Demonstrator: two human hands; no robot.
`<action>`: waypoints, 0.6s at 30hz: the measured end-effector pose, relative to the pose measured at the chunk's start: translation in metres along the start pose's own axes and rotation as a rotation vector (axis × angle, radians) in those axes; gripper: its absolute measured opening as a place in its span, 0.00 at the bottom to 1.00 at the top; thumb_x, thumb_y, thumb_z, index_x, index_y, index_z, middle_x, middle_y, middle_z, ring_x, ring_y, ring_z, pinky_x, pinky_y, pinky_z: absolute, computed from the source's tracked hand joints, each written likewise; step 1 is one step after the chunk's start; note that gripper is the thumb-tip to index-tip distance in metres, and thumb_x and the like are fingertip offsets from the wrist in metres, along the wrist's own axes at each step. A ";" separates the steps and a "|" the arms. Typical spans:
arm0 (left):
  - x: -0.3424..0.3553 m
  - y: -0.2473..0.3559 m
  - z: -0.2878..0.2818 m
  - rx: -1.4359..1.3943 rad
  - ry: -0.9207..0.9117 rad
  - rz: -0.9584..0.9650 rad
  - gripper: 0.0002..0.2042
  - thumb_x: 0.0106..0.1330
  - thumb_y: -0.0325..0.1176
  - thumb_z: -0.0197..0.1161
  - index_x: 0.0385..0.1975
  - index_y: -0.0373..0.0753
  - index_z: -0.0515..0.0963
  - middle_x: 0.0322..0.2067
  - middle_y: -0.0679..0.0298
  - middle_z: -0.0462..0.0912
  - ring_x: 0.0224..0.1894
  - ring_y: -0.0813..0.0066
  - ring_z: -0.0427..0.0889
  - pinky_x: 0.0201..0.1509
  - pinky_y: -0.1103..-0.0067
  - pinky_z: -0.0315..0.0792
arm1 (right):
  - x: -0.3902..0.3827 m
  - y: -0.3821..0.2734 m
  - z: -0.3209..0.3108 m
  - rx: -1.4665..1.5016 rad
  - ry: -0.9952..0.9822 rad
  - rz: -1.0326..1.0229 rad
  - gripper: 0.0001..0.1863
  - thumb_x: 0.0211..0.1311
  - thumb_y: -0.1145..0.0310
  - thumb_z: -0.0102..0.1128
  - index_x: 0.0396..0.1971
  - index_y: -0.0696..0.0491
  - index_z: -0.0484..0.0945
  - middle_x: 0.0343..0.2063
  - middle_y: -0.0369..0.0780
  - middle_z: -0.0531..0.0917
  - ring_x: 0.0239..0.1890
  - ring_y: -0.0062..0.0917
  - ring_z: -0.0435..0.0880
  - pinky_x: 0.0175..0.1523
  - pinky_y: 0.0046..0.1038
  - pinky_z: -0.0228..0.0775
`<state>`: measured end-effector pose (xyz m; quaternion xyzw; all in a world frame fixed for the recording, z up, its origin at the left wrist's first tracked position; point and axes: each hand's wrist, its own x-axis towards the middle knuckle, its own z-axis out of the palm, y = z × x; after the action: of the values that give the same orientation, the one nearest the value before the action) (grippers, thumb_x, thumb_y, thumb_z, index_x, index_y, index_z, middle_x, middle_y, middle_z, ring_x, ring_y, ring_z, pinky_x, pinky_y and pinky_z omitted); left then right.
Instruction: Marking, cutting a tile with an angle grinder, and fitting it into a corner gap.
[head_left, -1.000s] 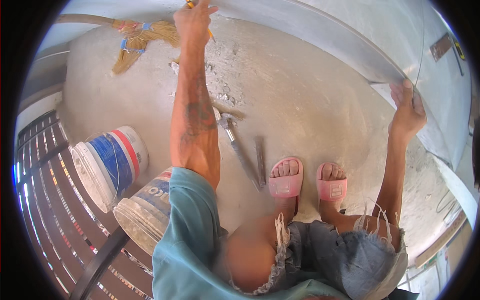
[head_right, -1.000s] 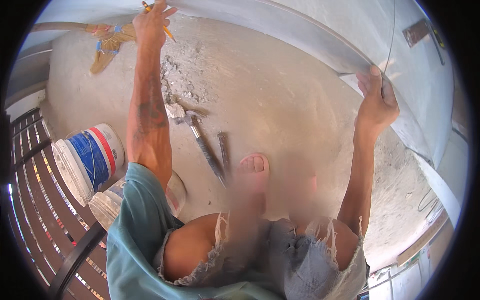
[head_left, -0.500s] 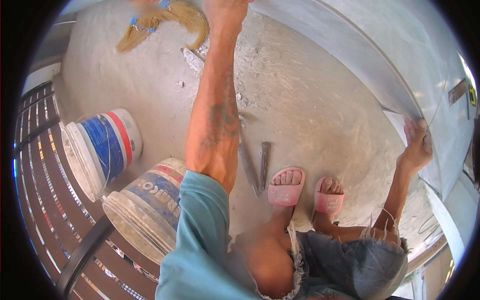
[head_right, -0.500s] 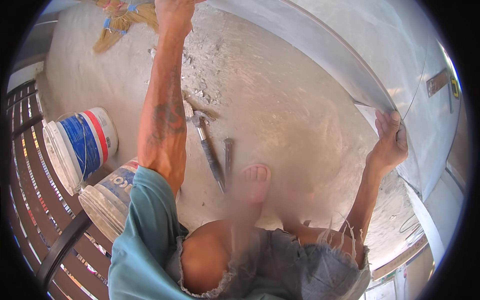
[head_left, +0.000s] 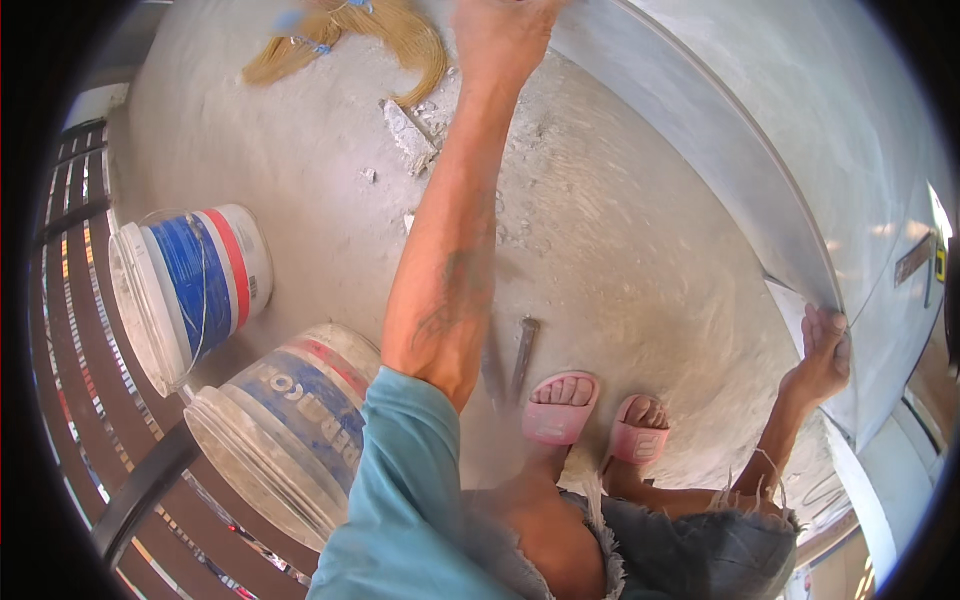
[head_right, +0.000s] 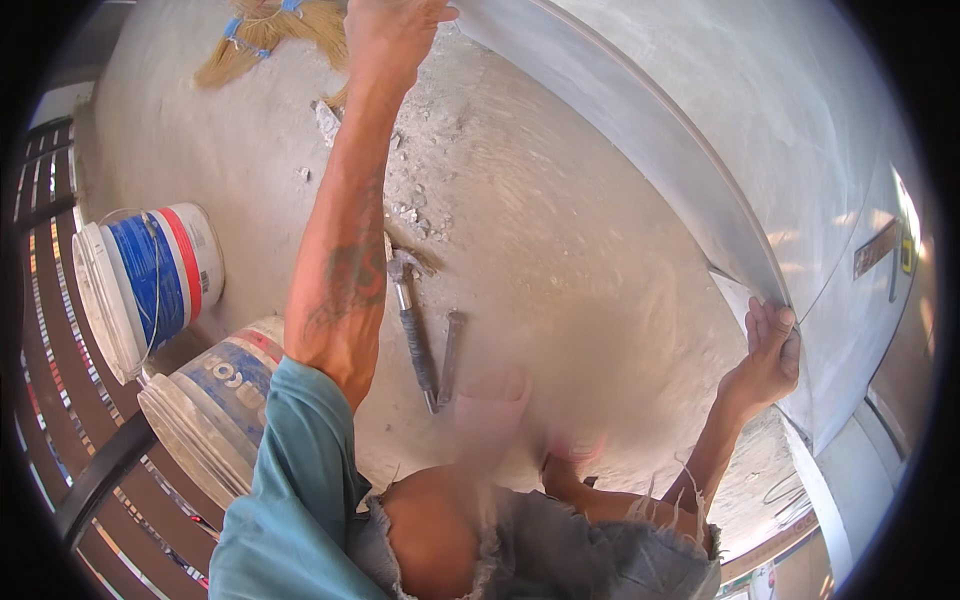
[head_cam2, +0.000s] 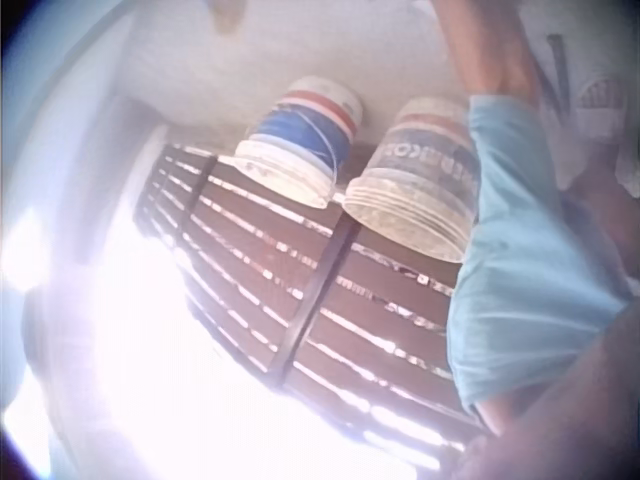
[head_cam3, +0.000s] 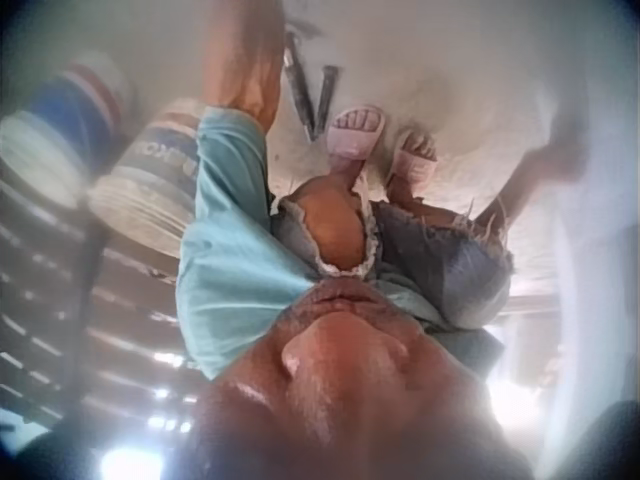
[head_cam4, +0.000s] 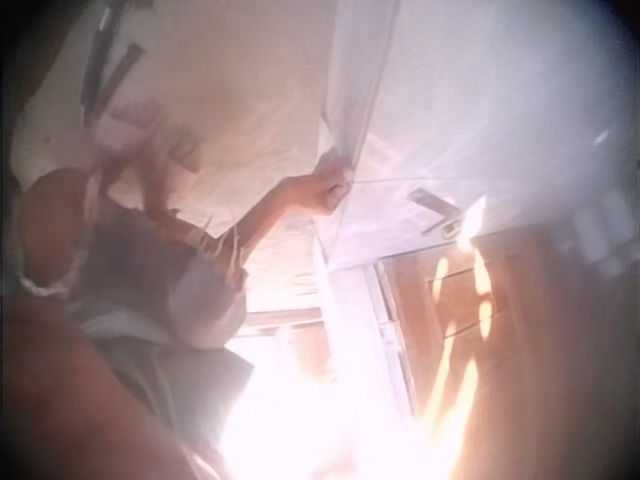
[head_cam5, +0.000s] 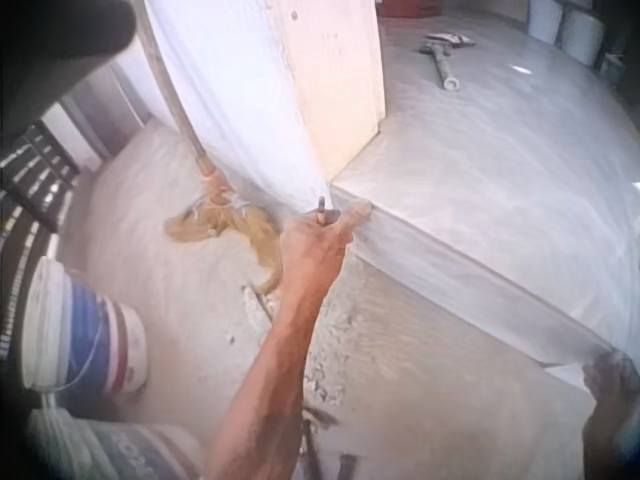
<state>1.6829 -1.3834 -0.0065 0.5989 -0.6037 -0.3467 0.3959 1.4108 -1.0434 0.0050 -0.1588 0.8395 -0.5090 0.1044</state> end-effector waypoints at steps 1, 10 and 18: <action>0.003 -0.005 -0.003 -0.044 -0.036 0.030 0.29 0.54 0.57 0.74 0.12 0.34 0.76 0.12 0.66 0.71 0.18 0.78 0.66 0.23 0.72 0.63 | -0.001 0.000 0.003 -0.008 -0.001 0.002 0.27 0.70 0.54 0.59 0.43 0.70 0.77 0.41 0.51 0.83 0.46 0.39 0.86 0.54 0.35 0.80; 0.001 -0.002 -0.008 -0.107 -0.088 0.102 0.31 0.54 0.56 0.74 0.08 0.39 0.65 0.10 0.68 0.63 0.16 0.77 0.59 0.21 0.70 0.57 | 0.002 0.013 -0.009 0.007 -0.053 -0.061 0.29 0.70 0.51 0.58 0.42 0.70 0.77 0.40 0.51 0.82 0.46 0.40 0.86 0.54 0.37 0.80; -0.004 -0.002 0.001 -0.055 -0.035 0.084 0.29 0.55 0.55 0.74 0.10 0.38 0.67 0.11 0.68 0.64 0.18 0.76 0.61 0.22 0.70 0.58 | 0.003 0.011 -0.009 0.020 -0.070 -0.032 0.28 0.70 0.50 0.57 0.40 0.69 0.77 0.41 0.51 0.82 0.46 0.39 0.86 0.55 0.36 0.79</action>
<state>1.6831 -1.3798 -0.0089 0.5556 -0.6254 -0.3568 0.4158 1.4038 -1.0325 -0.0004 -0.1887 0.8275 -0.5132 0.1273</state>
